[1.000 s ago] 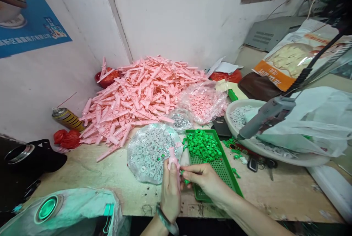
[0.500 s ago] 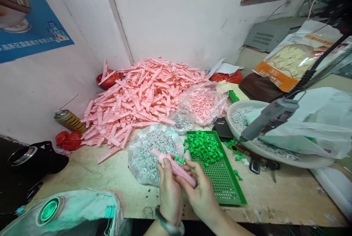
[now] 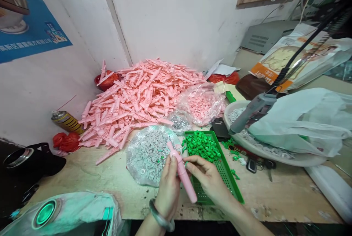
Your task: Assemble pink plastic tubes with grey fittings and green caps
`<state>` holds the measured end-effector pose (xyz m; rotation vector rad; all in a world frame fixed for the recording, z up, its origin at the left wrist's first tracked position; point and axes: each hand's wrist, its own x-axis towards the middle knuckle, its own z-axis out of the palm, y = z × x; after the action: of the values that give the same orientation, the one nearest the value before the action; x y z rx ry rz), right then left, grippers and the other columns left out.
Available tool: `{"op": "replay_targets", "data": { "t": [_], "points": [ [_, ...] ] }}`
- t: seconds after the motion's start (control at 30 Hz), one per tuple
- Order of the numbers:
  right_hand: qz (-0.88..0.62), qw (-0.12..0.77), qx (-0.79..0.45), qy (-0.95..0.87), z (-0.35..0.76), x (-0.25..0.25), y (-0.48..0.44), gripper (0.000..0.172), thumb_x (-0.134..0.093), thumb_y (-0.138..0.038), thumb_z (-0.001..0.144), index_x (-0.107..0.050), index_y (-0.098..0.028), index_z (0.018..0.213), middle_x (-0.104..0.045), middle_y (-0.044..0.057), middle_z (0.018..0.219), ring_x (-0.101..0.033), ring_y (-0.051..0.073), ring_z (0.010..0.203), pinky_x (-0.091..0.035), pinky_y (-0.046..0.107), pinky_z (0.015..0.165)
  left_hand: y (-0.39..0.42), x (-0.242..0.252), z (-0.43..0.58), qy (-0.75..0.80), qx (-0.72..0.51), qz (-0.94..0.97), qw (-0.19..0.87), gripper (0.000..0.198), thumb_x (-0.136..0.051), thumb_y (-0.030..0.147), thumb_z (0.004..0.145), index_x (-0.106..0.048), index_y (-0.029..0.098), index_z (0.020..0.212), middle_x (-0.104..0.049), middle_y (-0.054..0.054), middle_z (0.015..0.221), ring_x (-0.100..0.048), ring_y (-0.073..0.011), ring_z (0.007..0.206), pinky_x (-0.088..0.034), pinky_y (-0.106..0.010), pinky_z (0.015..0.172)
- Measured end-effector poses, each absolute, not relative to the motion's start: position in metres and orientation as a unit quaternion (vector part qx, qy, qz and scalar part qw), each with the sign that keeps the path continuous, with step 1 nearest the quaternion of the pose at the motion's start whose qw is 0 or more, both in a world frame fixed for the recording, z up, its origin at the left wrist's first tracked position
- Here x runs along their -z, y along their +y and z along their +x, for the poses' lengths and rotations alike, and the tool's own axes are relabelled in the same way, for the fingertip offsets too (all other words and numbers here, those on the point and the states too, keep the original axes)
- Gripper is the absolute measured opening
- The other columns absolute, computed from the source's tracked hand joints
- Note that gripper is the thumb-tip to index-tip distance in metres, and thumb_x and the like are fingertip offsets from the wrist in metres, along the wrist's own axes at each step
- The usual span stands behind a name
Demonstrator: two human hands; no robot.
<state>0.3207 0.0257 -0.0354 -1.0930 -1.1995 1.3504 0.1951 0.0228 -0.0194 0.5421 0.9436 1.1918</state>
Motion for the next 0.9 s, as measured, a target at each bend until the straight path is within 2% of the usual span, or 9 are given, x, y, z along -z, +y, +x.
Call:
{"op": "replay_targets", "data": {
  "t": [0.13,0.2,0.27,0.33,0.4,0.47,0.6,0.77,0.9],
  "points": [
    [-0.447,0.474,-0.536,-0.536,0.333,0.030,0.025,0.029,-0.060,-0.047,0.088,-0.074,-0.023,0.098,-0.069,0.008,0.103,-0.064,0.024,0.099,-0.053,0.038,0.087,0.014,0.017,0.193,0.465,-0.482,0.286,0.685,0.045,-0.073,0.046,0.075,-0.052,0.020,0.105,-0.061,-0.004,0.091,-0.057,-0.0150,0.077,-0.046,-0.025,0.065],
    [-0.493,0.521,-0.436,-0.543,0.341,0.027,0.021,0.026,-0.059,-0.042,0.090,-0.072,-0.024,0.104,-0.066,0.009,0.111,-0.061,0.025,0.105,-0.050,0.041,0.091,0.008,0.017,0.194,0.503,-0.430,0.332,0.672,0.052,-0.082,0.028,0.064,-0.048,0.021,0.103,-0.056,0.002,0.078,-0.050,-0.0108,0.062,-0.041,-0.022,0.056],
    [-0.534,0.597,-0.269,-0.535,0.354,0.020,0.020,0.024,-0.062,-0.035,0.088,-0.068,-0.024,0.108,-0.061,0.010,0.116,-0.057,0.026,0.110,-0.047,0.045,0.095,0.002,0.019,0.196,0.540,-0.413,0.375,0.630,0.043,-0.076,0.015,0.064,-0.047,0.020,0.095,-0.050,0.005,0.072,-0.045,-0.0092,0.059,-0.040,-0.021,0.055],
    [-0.532,0.682,-0.106,-0.491,0.377,0.011,0.028,0.035,-0.068,-0.030,0.082,-0.063,-0.025,0.117,-0.054,0.009,0.126,-0.050,0.028,0.120,-0.042,0.047,0.101,-0.003,0.024,0.200,0.554,-0.431,0.402,0.588,0.028,-0.065,0.009,0.068,-0.047,0.020,0.086,-0.047,0.005,0.070,-0.042,-0.0088,0.060,-0.039,-0.020,0.057],
    [-0.492,0.748,-0.047,-0.442,0.405,0.002,0.046,0.054,-0.073,-0.029,0.077,-0.055,-0.029,0.127,-0.048,0.007,0.135,-0.045,0.027,0.127,-0.038,0.046,0.105,-0.007,0.029,0.204,0.535,-0.443,0.413,0.589,0.023,-0.059,0.006,0.068,-0.046,0.020,0.080,-0.045,0.005,0.070,-0.040,-0.0084,0.060,-0.037,-0.020,0.056],
    [-0.458,0.752,-0.140,-0.453,0.435,-0.004,0.066,0.053,-0.073,-0.039,0.076,-0.054,-0.032,0.125,-0.054,0.006,0.131,-0.048,0.027,0.126,-0.041,0.045,0.103,-0.007,0.032,0.207,0.507,-0.425,0.400,0.635,0.023,-0.060,0.007,0.066,-0.045,0.020,0.079,-0.045,0.005,0.068,-0.038,-0.0076,0.057,-0.035,-0.020,0.052],
    [-0.446,0.641,-0.376,-0.499,0.465,-0.008,0.082,0.040,-0.065,-0.057,0.078,-0.064,-0.023,0.100,-0.068,0.009,0.091,-0.064,0.029,0.095,-0.053,0.044,0.080,-0.001,0.032,0.212,0.477,-0.372,0.284,0.744,0.033,-0.069,0.019,0.068,-0.047,0.021,0.092,-0.046,0.006,0.066,-0.038,-0.0068,0.051,-0.028,-0.018,0.043],
    [-0.401,0.568,-0.499,-0.517,0.429,-0.002,0.046,0.044,-0.069,-0.051,0.079,-0.059,-0.025,0.113,-0.061,0.005,0.092,-0.060,0.021,0.082,-0.052,0.034,0.070,0.008,0.025,0.207,0.405,-0.360,0.097,0.835,0.037,-0.071,0.031,0.074,-0.047,0.019,0.099,-0.050,0.003,0.077,-0.051,-0.0093,0.060,-0.051,-0.028,0.060],
    [-0.394,0.544,-0.506,-0.541,0.386,0.014,0.017,0.024,-0.068,-0.044,0.082,-0.060,-0.022,0.084,-0.059,0.002,0.077,-0.058,0.018,0.070,-0.049,0.032,0.064,0.009,0.020,0.202,0.403,-0.314,0.114,0.852,0.044,-0.074,0.040,0.076,-0.041,0.024,0.101,-0.054,0.002,0.083,-0.062,-0.0168,0.067,-0.053,-0.031,0.053]
  ]
}}
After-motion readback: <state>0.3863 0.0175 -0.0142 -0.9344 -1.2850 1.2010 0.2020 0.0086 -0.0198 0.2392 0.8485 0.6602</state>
